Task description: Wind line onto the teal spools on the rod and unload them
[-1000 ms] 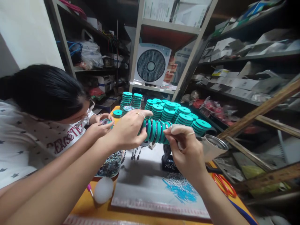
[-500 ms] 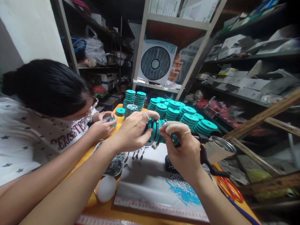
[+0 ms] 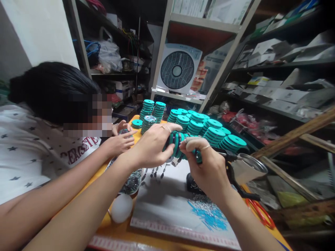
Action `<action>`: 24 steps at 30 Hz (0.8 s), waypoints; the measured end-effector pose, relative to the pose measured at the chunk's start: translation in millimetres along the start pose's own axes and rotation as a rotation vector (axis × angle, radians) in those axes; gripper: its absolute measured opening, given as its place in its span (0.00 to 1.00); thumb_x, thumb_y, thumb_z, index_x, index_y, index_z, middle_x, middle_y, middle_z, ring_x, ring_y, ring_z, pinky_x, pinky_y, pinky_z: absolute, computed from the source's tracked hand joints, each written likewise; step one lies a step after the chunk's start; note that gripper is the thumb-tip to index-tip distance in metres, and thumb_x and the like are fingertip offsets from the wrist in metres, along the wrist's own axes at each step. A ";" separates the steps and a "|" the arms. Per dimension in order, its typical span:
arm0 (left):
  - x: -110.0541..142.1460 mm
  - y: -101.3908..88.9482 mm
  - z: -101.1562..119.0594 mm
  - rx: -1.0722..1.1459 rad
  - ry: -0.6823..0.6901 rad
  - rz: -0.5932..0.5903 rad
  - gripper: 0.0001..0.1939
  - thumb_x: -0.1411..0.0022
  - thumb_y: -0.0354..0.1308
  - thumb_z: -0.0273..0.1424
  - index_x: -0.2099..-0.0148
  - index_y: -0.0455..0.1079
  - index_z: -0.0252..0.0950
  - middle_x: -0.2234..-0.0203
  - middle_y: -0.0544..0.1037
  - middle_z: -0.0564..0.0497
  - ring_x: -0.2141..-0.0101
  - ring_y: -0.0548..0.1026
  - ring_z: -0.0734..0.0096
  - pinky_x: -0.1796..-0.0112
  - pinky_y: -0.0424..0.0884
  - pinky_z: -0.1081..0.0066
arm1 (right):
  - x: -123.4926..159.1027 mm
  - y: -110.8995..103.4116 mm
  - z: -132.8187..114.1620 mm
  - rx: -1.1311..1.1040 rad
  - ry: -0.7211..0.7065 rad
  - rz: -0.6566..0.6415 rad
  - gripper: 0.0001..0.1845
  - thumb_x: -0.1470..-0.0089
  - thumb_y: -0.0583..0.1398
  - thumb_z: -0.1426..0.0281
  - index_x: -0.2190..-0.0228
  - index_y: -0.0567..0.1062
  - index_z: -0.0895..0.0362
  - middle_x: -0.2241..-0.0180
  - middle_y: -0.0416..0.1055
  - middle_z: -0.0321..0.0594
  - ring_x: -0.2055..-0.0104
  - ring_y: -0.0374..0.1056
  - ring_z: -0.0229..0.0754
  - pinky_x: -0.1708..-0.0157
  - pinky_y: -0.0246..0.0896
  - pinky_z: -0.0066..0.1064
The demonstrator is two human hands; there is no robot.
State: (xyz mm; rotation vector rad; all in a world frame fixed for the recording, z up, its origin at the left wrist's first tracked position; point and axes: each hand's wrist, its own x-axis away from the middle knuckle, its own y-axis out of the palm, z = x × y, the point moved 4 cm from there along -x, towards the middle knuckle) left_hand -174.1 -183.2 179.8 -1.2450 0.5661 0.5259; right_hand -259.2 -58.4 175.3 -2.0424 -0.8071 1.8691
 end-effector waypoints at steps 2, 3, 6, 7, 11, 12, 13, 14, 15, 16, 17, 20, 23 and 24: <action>-0.6 0.4 -0.5 0.004 0.026 0.001 0.22 0.40 0.51 0.27 0.43 0.60 0.32 0.44 0.66 0.42 0.43 0.62 0.63 0.43 0.59 0.60 | -0.5 -2.3 1.6 0.001 0.005 -0.015 0.11 0.45 0.56 0.83 0.67 0.62 0.55 0.66 0.71 0.37 0.61 0.69 0.33 0.60 0.64 0.25; -1.0 0.6 -1.0 0.004 0.032 0.001 0.21 0.40 0.51 0.27 0.44 0.62 0.32 0.44 0.66 0.41 0.42 0.62 0.63 0.43 0.59 0.60 | -0.7 -3.5 2.5 -0.004 0.009 -0.025 0.11 0.45 0.57 0.83 0.67 0.62 0.55 0.66 0.71 0.37 0.61 0.69 0.33 0.60 0.64 0.24; -2.0 1.1 -2.2 0.018 0.038 -0.007 0.18 0.39 0.51 0.27 0.46 0.66 0.32 0.48 0.70 0.43 0.45 0.64 0.64 0.44 0.60 0.62 | -0.8 -6.5 5.1 -0.033 0.010 -0.068 0.12 0.45 0.57 0.83 0.67 0.62 0.55 0.65 0.71 0.37 0.60 0.69 0.33 0.59 0.64 0.24; -2.1 1.2 -2.2 0.028 0.041 -0.013 0.18 0.40 0.51 0.27 0.46 0.66 0.33 0.49 0.71 0.43 0.46 0.65 0.65 0.44 0.61 0.63 | -0.6 -6.9 5.8 -0.044 0.009 -0.084 0.12 0.45 0.57 0.83 0.67 0.62 0.55 0.65 0.71 0.37 0.60 0.69 0.33 0.59 0.64 0.25; -2.2 0.9 -1.5 0.056 0.051 -0.020 0.18 0.40 0.52 0.26 0.47 0.66 0.33 0.50 0.70 0.44 0.47 0.65 0.65 0.44 0.61 0.63 | 1.9 -5.9 5.8 -0.042 -0.029 -0.101 0.11 0.45 0.56 0.83 0.67 0.62 0.55 0.64 0.71 0.38 0.59 0.70 0.35 0.59 0.66 0.27; -2.3 0.7 -1.1 0.051 0.052 -0.021 0.18 0.40 0.52 0.26 0.47 0.66 0.33 0.50 0.71 0.44 0.47 0.65 0.64 0.44 0.61 0.62 | 2.9 -5.2 5.3 -0.034 -0.046 -0.090 0.11 0.45 0.55 0.83 0.66 0.63 0.55 0.64 0.71 0.39 0.59 0.70 0.36 0.59 0.66 0.28; -2.5 0.6 -0.6 0.043 0.052 -0.023 0.18 0.40 0.52 0.26 0.47 0.66 0.34 0.50 0.71 0.44 0.47 0.65 0.63 0.44 0.61 0.61 | 4.1 -4.4 5.0 -0.030 -0.061 -0.076 0.11 0.45 0.55 0.83 0.66 0.63 0.54 0.64 0.71 0.39 0.59 0.70 0.37 0.60 0.67 0.30; -2.8 0.4 -0.2 0.035 0.050 -0.025 0.18 0.40 0.52 0.26 0.47 0.65 0.34 0.50 0.72 0.44 0.47 0.65 0.62 0.45 0.61 0.59 | 5.4 -3.6 4.7 -0.032 -0.074 -0.064 0.12 0.45 0.55 0.83 0.66 0.63 0.54 0.64 0.71 0.39 0.58 0.70 0.37 0.60 0.67 0.31; -3.2 -0.1 0.3 0.027 0.048 -0.026 0.18 0.40 0.52 0.26 0.47 0.65 0.34 0.51 0.72 0.44 0.48 0.65 0.62 0.45 0.62 0.59 | 6.6 -2.7 4.7 -0.038 -0.085 -0.055 0.12 0.45 0.54 0.83 0.66 0.63 0.54 0.64 0.71 0.40 0.59 0.69 0.38 0.60 0.68 0.32; -3.6 -0.6 0.6 0.021 0.042 -0.028 0.17 0.40 0.52 0.26 0.48 0.65 0.34 0.51 0.73 0.44 0.49 0.66 0.62 0.45 0.62 0.59 | 7.6 -2.0 4.8 -0.045 -0.093 -0.050 0.12 0.45 0.54 0.84 0.66 0.63 0.54 0.64 0.70 0.40 0.59 0.69 0.38 0.60 0.68 0.33; -4.1 -1.2 0.9 0.014 0.034 -0.035 0.17 0.41 0.51 0.26 0.48 0.65 0.33 0.52 0.73 0.44 0.49 0.66 0.62 0.46 0.62 0.59 | 8.5 -1.4 4.9 -0.048 -0.103 -0.049 0.12 0.45 0.54 0.84 0.66 0.63 0.54 0.64 0.70 0.40 0.59 0.69 0.39 0.60 0.68 0.34; -5.5 -2.0 1.2 -0.004 0.013 -0.079 0.17 0.41 0.51 0.25 0.49 0.65 0.32 0.52 0.73 0.44 0.50 0.66 0.62 0.46 0.62 0.61 | 9.4 -0.2 4.8 -0.038 -0.136 -0.069 0.13 0.46 0.53 0.85 0.66 0.63 0.54 0.64 0.69 0.41 0.58 0.68 0.40 0.60 0.68 0.36; -6.7 -2.2 1.0 -0.010 0.014 -0.104 0.16 0.40 0.51 0.25 0.49 0.65 0.32 0.52 0.73 0.45 0.50 0.66 0.62 0.46 0.62 0.62 | 8.6 0.5 4.1 -0.007 -0.189 -0.108 0.14 0.47 0.53 0.86 0.66 0.63 0.55 0.64 0.68 0.43 0.57 0.67 0.42 0.59 0.68 0.39; -7.0 -2.3 0.8 -0.012 0.015 -0.103 0.16 0.40 0.51 0.26 0.49 0.65 0.32 0.52 0.73 0.45 0.50 0.66 0.62 0.46 0.61 0.63 | 8.4 1.0 4.0 0.015 -0.211 -0.121 0.15 0.48 0.53 0.87 0.66 0.63 0.55 0.64 0.68 0.43 0.57 0.67 0.42 0.58 0.68 0.40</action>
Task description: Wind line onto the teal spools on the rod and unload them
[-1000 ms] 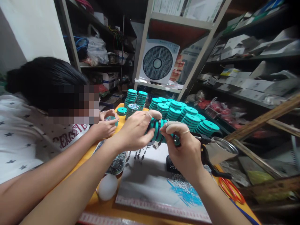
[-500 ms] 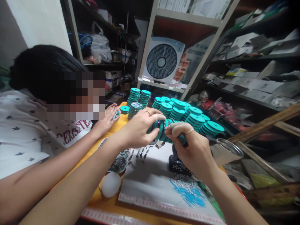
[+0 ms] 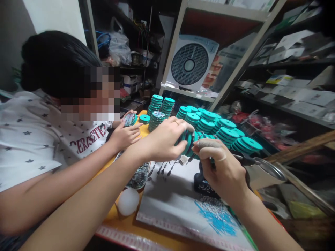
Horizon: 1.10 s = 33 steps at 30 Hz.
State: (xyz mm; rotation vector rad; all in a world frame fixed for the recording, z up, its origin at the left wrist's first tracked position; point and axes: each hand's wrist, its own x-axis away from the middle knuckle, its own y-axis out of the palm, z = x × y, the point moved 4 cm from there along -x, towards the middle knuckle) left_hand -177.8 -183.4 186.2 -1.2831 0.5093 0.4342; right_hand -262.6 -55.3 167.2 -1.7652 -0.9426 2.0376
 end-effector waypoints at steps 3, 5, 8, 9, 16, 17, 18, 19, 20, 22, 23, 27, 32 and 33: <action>-0.8 0.8 -0.9 -0.005 -0.002 -0.005 0.16 0.40 0.50 0.25 0.49 0.65 0.31 0.53 0.73 0.45 0.50 0.66 0.63 0.46 0.61 0.64 | 1.5 1.9 0.5 0.074 -0.057 -0.027 0.16 0.49 0.53 0.88 0.65 0.64 0.55 0.64 0.70 0.43 0.55 0.67 0.45 0.57 0.68 0.42; -1.1 1.1 -1.4 -0.006 -0.007 -0.006 0.16 0.40 0.50 0.25 0.49 0.66 0.31 0.53 0.73 0.44 0.50 0.66 0.63 0.46 0.61 0.63 | 4.3 2.8 1.6 0.090 -0.066 -0.024 0.17 0.49 0.53 0.88 0.64 0.66 0.55 0.64 0.71 0.43 0.53 0.67 0.47 0.56 0.68 0.43; -1.3 0.7 -1.5 -0.002 -0.007 0.000 0.16 0.40 0.50 0.25 0.49 0.66 0.33 0.53 0.73 0.45 0.50 0.66 0.62 0.46 0.62 0.62 | 10.3 1.6 2.6 0.077 -0.047 0.025 0.21 0.49 0.56 0.86 0.56 0.68 0.54 0.59 0.72 0.44 0.51 0.67 0.47 0.53 0.68 0.44; -1.4 0.5 -1.6 -0.001 -0.008 -0.001 0.16 0.40 0.50 0.26 0.49 0.66 0.33 0.53 0.73 0.45 0.51 0.66 0.62 0.47 0.62 0.62 | 12.6 0.2 3.0 0.094 -0.032 0.058 0.24 0.49 0.58 0.85 0.52 0.68 0.55 0.56 0.71 0.46 0.50 0.67 0.47 0.51 0.67 0.44; -2.3 0.2 -1.7 0.006 -0.015 -0.006 0.16 0.40 0.49 0.26 0.50 0.66 0.33 0.53 0.74 0.45 0.51 0.67 0.61 0.48 0.63 0.61 | 23.5 1.1 5.1 0.100 -0.101 0.022 0.34 0.50 0.61 0.83 0.43 0.65 0.55 0.46 0.66 0.50 0.43 0.63 0.54 0.44 0.63 0.49; -2.3 0.3 -1.9 0.006 -0.013 -0.007 0.16 0.40 0.49 0.26 0.50 0.65 0.33 0.53 0.74 0.45 0.51 0.67 0.61 0.48 0.63 0.61 | 23.9 1.2 5.8 0.092 -0.106 0.017 0.34 0.50 0.61 0.84 0.43 0.65 0.54 0.47 0.67 0.49 0.43 0.63 0.55 0.45 0.64 0.50; -2.3 0.5 -2.2 0.006 -0.012 -0.007 0.16 0.40 0.50 0.26 0.50 0.65 0.34 0.53 0.74 0.45 0.51 0.67 0.61 0.48 0.63 0.61 | 24.0 1.0 6.4 0.095 -0.106 0.015 0.34 0.50 0.60 0.84 0.42 0.64 0.53 0.47 0.67 0.48 0.43 0.63 0.55 0.45 0.64 0.51; -2.2 0.5 -2.5 0.006 -0.012 -0.007 0.16 0.40 0.50 0.26 0.50 0.65 0.33 0.53 0.74 0.45 0.51 0.66 0.61 0.48 0.63 0.61 | 24.0 0.7 6.8 0.106 -0.109 0.014 0.35 0.49 0.60 0.84 0.42 0.63 0.52 0.47 0.67 0.48 0.43 0.63 0.54 0.45 0.65 0.50; -2.1 0.5 -2.7 0.005 -0.012 -0.006 0.16 0.40 0.50 0.26 0.50 0.65 0.33 0.53 0.74 0.45 0.51 0.66 0.61 0.48 0.63 0.61 | 23.9 0.4 6.8 0.122 -0.118 0.009 0.35 0.49 0.60 0.84 0.42 0.63 0.52 0.47 0.67 0.48 0.43 0.63 0.54 0.45 0.65 0.50; -2.0 0.3 -2.9 0.008 -0.014 -0.006 0.16 0.40 0.50 0.26 0.50 0.66 0.32 0.53 0.74 0.45 0.51 0.66 0.61 0.47 0.62 0.62 | 23.5 0.0 6.6 0.160 -0.146 -0.003 0.36 0.49 0.60 0.84 0.41 0.61 0.53 0.47 0.67 0.48 0.42 0.63 0.53 0.45 0.65 0.49; -2.1 0.1 -2.8 0.010 -0.016 -0.007 0.16 0.40 0.50 0.26 0.50 0.66 0.32 0.54 0.74 0.45 0.51 0.66 0.62 0.47 0.62 0.62 | 23.1 0.1 6.6 0.180 -0.163 -0.013 0.36 0.49 0.60 0.84 0.41 0.61 0.54 0.46 0.67 0.49 0.42 0.62 0.53 0.44 0.64 0.49; -2.8 -0.2 -2.0 0.010 -0.026 -0.008 0.16 0.40 0.50 0.26 0.49 0.65 0.33 0.53 0.74 0.45 0.51 0.66 0.61 0.48 0.63 0.61 | 22.5 4.4 8.8 0.274 -0.209 -0.095 0.36 0.47 0.60 0.82 0.39 0.57 0.59 0.43 0.64 0.51 0.38 0.56 0.54 0.41 0.61 0.49; -3.5 -0.5 -2.2 -0.007 -0.011 -0.007 0.16 0.39 0.50 0.27 0.49 0.64 0.34 0.53 0.73 0.45 0.50 0.67 0.61 0.48 0.63 0.61 | 35.7 2.9 3.9 0.364 -0.158 -0.228 0.36 0.44 0.58 0.77 0.37 0.52 0.59 0.38 0.55 0.48 0.33 0.44 0.53 0.38 0.55 0.48; -3.9 -0.7 -2.5 0.000 -0.007 -0.009 0.16 0.40 0.50 0.28 0.49 0.64 0.34 0.52 0.73 0.45 0.50 0.67 0.61 0.48 0.63 0.62 | 41.8 -1.1 0.0 0.358 -0.129 -0.216 0.34 0.44 0.58 0.77 0.38 0.53 0.57 0.38 0.56 0.47 0.34 0.45 0.53 0.39 0.56 0.49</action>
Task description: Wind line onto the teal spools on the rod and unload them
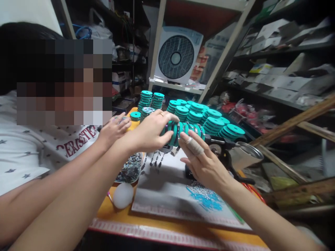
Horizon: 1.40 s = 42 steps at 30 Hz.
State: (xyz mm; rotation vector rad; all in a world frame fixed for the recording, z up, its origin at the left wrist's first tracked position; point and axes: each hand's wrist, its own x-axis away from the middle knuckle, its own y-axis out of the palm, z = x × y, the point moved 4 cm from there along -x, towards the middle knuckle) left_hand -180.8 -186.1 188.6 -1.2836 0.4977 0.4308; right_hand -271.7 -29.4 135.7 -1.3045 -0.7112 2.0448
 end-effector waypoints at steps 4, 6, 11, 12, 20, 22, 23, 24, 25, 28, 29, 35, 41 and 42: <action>-4.2 -1.0 -4.3 0.046 -0.024 -0.005 0.18 0.40 0.51 0.29 0.47 0.63 0.34 0.51 0.72 0.45 0.50 0.68 0.61 0.49 0.64 0.60 | 37.0 -4.1 -13.1 -0.156 0.245 -0.136 0.15 0.43 0.56 0.76 0.54 0.72 0.54 0.57 0.72 0.46 0.52 0.67 0.48 0.57 0.70 0.43; -7.6 -0.6 -8.8 0.088 -0.061 -0.023 0.18 0.40 0.51 0.29 0.47 0.63 0.34 0.51 0.72 0.44 0.51 0.69 0.61 0.50 0.65 0.60 | 58.8 6.8 -17.0 -0.212 0.415 -0.313 0.09 0.43 0.56 0.75 0.65 0.76 0.55 0.68 0.71 0.43 0.63 0.67 0.45 0.66 0.69 0.38; -20.3 2.7 -24.3 0.225 -0.103 -0.062 0.16 0.37 0.48 0.33 0.48 0.63 0.34 0.51 0.72 0.43 0.52 0.71 0.64 0.51 0.67 0.60 | 89.0 33.9 -19.2 -0.232 0.583 -0.441 0.10 0.44 0.58 0.74 0.66 0.79 0.52 0.70 0.69 0.41 0.65 0.68 0.44 0.66 0.66 0.34; -23.3 3.5 -27.4 0.244 -0.108 -0.074 0.16 0.37 0.48 0.33 0.48 0.62 0.35 0.51 0.72 0.43 0.52 0.71 0.64 0.50 0.67 0.60 | 90.4 37.3 -19.4 -0.242 0.579 -0.443 0.10 0.44 0.58 0.74 0.66 0.79 0.52 0.71 0.69 0.40 0.66 0.68 0.43 0.66 0.66 0.33; -33.6 0.7 -26.4 0.131 -0.023 -0.048 0.14 0.38 0.49 0.29 0.51 0.65 0.32 0.55 0.73 0.44 0.55 0.71 0.65 0.52 0.68 0.62 | 92.7 46.6 -28.8 -0.249 0.530 -0.451 0.11 0.41 0.52 0.78 0.68 0.73 0.58 0.68 0.67 0.43 0.65 0.65 0.43 0.66 0.64 0.34; -29.7 -1.2 -19.0 0.062 0.050 0.031 0.12 0.38 0.48 0.26 0.54 0.67 0.32 0.59 0.75 0.45 0.58 0.72 0.66 0.54 0.69 0.65 | 90.5 44.8 -29.7 -0.237 0.540 -0.451 0.11 0.41 0.49 0.78 0.68 0.70 0.58 0.67 0.65 0.44 0.65 0.64 0.44 0.66 0.64 0.36; -27.2 -1.2 -15.2 0.025 0.076 0.060 0.11 0.38 0.48 0.26 0.55 0.67 0.32 0.60 0.75 0.45 0.58 0.72 0.66 0.55 0.69 0.66 | 88.6 42.7 -29.3 -0.232 0.555 -0.448 0.11 0.40 0.48 0.78 0.67 0.69 0.59 0.67 0.64 0.45 0.65 0.64 0.44 0.66 0.64 0.36; -24.9 -0.6 -11.8 -0.014 0.082 0.081 0.11 0.37 0.47 0.26 0.55 0.68 0.33 0.61 0.76 0.45 0.58 0.73 0.66 0.55 0.69 0.65 | 86.4 40.0 -28.6 -0.228 0.573 -0.443 0.11 0.39 0.47 0.77 0.67 0.68 0.58 0.67 0.63 0.44 0.65 0.63 0.44 0.66 0.63 0.37; -23.0 0.4 -9.1 -0.055 0.070 0.093 0.11 0.36 0.46 0.27 0.55 0.68 0.33 0.60 0.76 0.45 0.57 0.73 0.64 0.55 0.68 0.64 | 83.7 36.6 -27.6 -0.228 0.591 -0.438 0.10 0.39 0.47 0.76 0.66 0.67 0.58 0.67 0.62 0.44 0.65 0.63 0.44 0.66 0.62 0.37; -22.3 4.8 -5.0 -0.137 -0.027 0.076 0.13 0.34 0.44 0.27 0.53 0.67 0.31 0.56 0.75 0.42 0.54 0.71 0.60 0.52 0.66 0.62 | 72.7 22.8 -24.2 -0.257 0.611 -0.384 0.07 0.37 0.48 0.72 0.66 0.64 0.57 0.68 0.61 0.41 0.67 0.62 0.43 0.67 0.60 0.37; -23.7 6.2 -5.1 -0.142 -0.061 0.059 0.14 0.34 0.43 0.26 0.52 0.66 0.30 0.56 0.75 0.41 0.53 0.71 0.60 0.51 0.66 0.61 | 67.7 17.2 -22.7 -0.275 0.607 -0.349 0.06 0.38 0.48 0.72 0.65 0.64 0.56 0.69 0.62 0.40 0.68 0.62 0.43 0.68 0.60 0.36; -43.3 10.0 -24.5 -0.097 -0.186 -0.068 0.15 0.35 0.42 0.28 0.53 0.69 0.36 0.57 0.78 0.46 0.58 0.75 0.64 0.57 0.70 0.67 | 20.0 -20.4 -5.4 -0.379 0.481 0.075 0.04 0.41 0.54 0.75 0.62 0.64 0.56 0.67 0.66 0.39 0.66 0.64 0.39 0.66 0.60 0.30; -52.2 5.4 -29.2 -0.098 -0.198 -0.064 0.14 0.36 0.47 0.35 0.56 0.70 0.36 0.63 0.79 0.47 0.63 0.76 0.63 0.61 0.70 0.66 | -21.0 -22.4 23.3 -0.546 0.528 0.359 0.03 0.41 0.54 0.75 0.63 0.66 0.56 0.66 0.67 0.39 0.64 0.66 0.39 0.64 0.62 0.31; -49.3 3.3 -23.8 -0.108 -0.177 -0.039 0.14 0.35 0.46 0.36 0.55 0.70 0.36 0.62 0.79 0.46 0.62 0.76 0.63 0.60 0.70 0.65 | -23.8 -19.3 27.9 -0.574 0.568 0.358 0.02 0.41 0.54 0.73 0.64 0.66 0.56 0.67 0.67 0.38 0.65 0.66 0.38 0.65 0.62 0.31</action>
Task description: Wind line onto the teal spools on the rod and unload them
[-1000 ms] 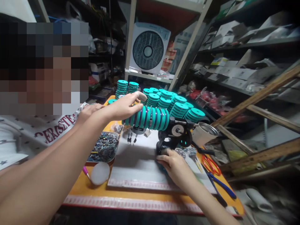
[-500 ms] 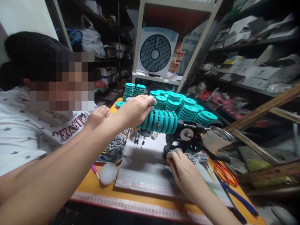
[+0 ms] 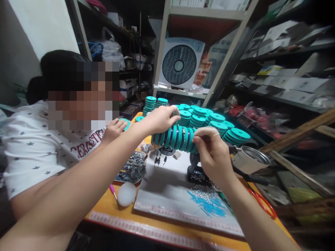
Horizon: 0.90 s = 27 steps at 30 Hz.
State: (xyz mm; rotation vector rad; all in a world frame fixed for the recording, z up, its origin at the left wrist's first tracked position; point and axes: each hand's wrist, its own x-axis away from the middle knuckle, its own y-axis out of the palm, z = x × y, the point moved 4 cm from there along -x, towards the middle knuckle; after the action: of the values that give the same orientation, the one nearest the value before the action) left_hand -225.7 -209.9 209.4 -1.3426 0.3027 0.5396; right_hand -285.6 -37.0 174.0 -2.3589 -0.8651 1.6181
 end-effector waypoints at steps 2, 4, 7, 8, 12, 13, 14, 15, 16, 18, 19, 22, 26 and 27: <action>12.1 -3.9 11.8 -0.014 0.069 0.032 0.15 0.34 0.44 0.34 0.54 0.70 0.36 0.59 0.78 0.46 0.58 0.74 0.62 0.56 0.68 0.63 | -6.1 2.1 7.1 -0.008 0.066 0.008 0.02 0.40 0.54 0.72 0.64 0.66 0.55 0.68 0.67 0.37 0.67 0.66 0.38 0.66 0.61 0.31; 26.8 -4.8 23.8 -0.034 0.173 0.033 0.16 0.34 0.44 0.30 0.52 0.70 0.36 0.55 0.77 0.46 0.54 0.73 0.62 0.52 0.66 0.63 | -10.5 2.5 12.2 -0.017 0.100 0.017 0.02 0.40 0.54 0.71 0.64 0.66 0.55 0.68 0.67 0.37 0.67 0.66 0.37 0.66 0.61 0.32; 42.7 -2.6 31.8 -0.074 0.239 0.049 0.20 0.38 0.45 0.27 0.45 0.66 0.33 0.52 0.75 0.45 0.51 0.72 0.61 0.50 0.66 0.62 | -17.1 2.7 15.7 -0.037 0.120 0.014 0.02 0.40 0.54 0.71 0.64 0.67 0.55 0.68 0.68 0.36 0.67 0.66 0.37 0.65 0.61 0.32; 44.7 -1.6 31.3 -0.082 0.223 0.059 0.21 0.39 0.46 0.27 0.44 0.65 0.32 0.51 0.75 0.44 0.51 0.72 0.61 0.50 0.66 0.61 | -19.3 2.7 15.9 -0.039 0.120 0.009 0.02 0.41 0.54 0.71 0.64 0.67 0.55 0.68 0.68 0.36 0.67 0.66 0.38 0.65 0.61 0.32; 42.1 2.5 26.9 -0.081 0.161 0.078 0.21 0.39 0.46 0.30 0.45 0.66 0.34 0.52 0.76 0.46 0.52 0.72 0.59 0.51 0.67 0.59 | -23.7 1.6 12.0 -0.075 0.101 -0.034 0.02 0.41 0.56 0.73 0.65 0.68 0.54 0.67 0.69 0.36 0.66 0.67 0.37 0.64 0.62 0.31; 40.7 3.1 26.4 -0.075 0.160 0.078 0.20 0.38 0.46 0.30 0.45 0.67 0.34 0.53 0.76 0.46 0.52 0.72 0.59 0.51 0.67 0.59 | -23.4 1.1 9.8 -0.083 0.080 -0.050 0.03 0.41 0.56 0.73 0.64 0.69 0.54 0.66 0.69 0.36 0.65 0.67 0.37 0.64 0.62 0.30; 39.7 3.4 26.1 -0.068 0.162 0.079 0.20 0.39 0.46 0.30 0.46 0.67 0.35 0.54 0.77 0.47 0.53 0.73 0.59 0.52 0.68 0.59 | -22.7 0.6 7.1 -0.077 0.049 -0.067 0.03 0.41 0.56 0.74 0.64 0.69 0.55 0.66 0.69 0.37 0.64 0.67 0.37 0.63 0.62 0.30; 39.1 3.5 25.9 -0.060 0.163 0.081 0.19 0.39 0.46 0.30 0.47 0.68 0.36 0.55 0.77 0.48 0.54 0.73 0.60 0.53 0.68 0.59 | -21.7 0.1 4.1 -0.058 0.011 -0.082 0.04 0.41 0.56 0.74 0.64 0.70 0.55 0.66 0.70 0.37 0.63 0.67 0.37 0.63 0.62 0.30; 38.8 3.3 25.7 -0.053 0.161 0.085 0.19 0.39 0.46 0.30 0.47 0.68 0.36 0.56 0.78 0.49 0.54 0.73 0.60 0.53 0.68 0.59 | -20.7 -0.1 1.1 -0.029 -0.029 -0.093 0.05 0.41 0.56 0.75 0.64 0.70 0.55 0.66 0.70 0.38 0.62 0.66 0.37 0.62 0.62 0.31; 39.2 2.5 25.6 -0.046 0.151 0.096 0.19 0.39 0.47 0.30 0.48 0.68 0.37 0.56 0.78 0.49 0.55 0.73 0.59 0.54 0.68 0.60 | -18.9 0.2 -3.6 0.031 -0.093 -0.106 0.05 0.42 0.56 0.76 0.64 0.71 0.56 0.66 0.69 0.39 0.61 0.66 0.38 0.61 0.61 0.31; 39.7 2.0 25.8 -0.044 0.144 0.099 0.18 0.40 0.47 0.30 0.48 0.68 0.37 0.56 0.78 0.49 0.55 0.74 0.59 0.54 0.69 0.60 | -18.5 0.5 -5.0 0.055 -0.111 -0.106 0.06 0.42 0.56 0.77 0.64 0.71 0.57 0.66 0.69 0.40 0.61 0.65 0.38 0.61 0.61 0.31; 40.8 1.1 27.0 -0.044 0.128 0.092 0.18 0.40 0.48 0.30 0.49 0.69 0.37 0.56 0.78 0.49 0.56 0.74 0.58 0.55 0.69 0.59 | -18.8 2.5 -6.6 0.105 -0.134 -0.108 0.06 0.42 0.56 0.78 0.65 0.71 0.58 0.66 0.68 0.40 0.61 0.65 0.38 0.61 0.61 0.30; 40.8 0.3 28.4 -0.054 0.117 0.099 0.18 0.40 0.47 0.30 0.49 0.69 0.38 0.58 0.78 0.49 0.57 0.74 0.59 0.56 0.68 0.60 | -18.6 4.7 -6.2 0.143 -0.141 -0.111 0.06 0.42 0.56 0.78 0.65 0.71 0.57 0.65 0.67 0.41 0.61 0.65 0.38 0.61 0.61 0.30; 40.6 0.4 28.4 -0.055 0.117 0.100 0.18 0.40 0.47 0.30 0.49 0.69 0.38 0.58 0.78 0.49 0.57 0.74 0.59 0.56 0.68 0.60 | -18.0 5.0 -6.3 0.153 -0.146 -0.109 0.06 0.42 0.56 0.77 0.65 0.71 0.57 0.65 0.67 0.41 0.61 0.65 0.39 0.61 0.61 0.31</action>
State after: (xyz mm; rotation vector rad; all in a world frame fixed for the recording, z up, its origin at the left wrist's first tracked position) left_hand -194.5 -174.4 194.6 -1.4209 0.4550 0.5572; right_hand -282.7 -49.6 188.9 -2.0770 -0.8470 1.7612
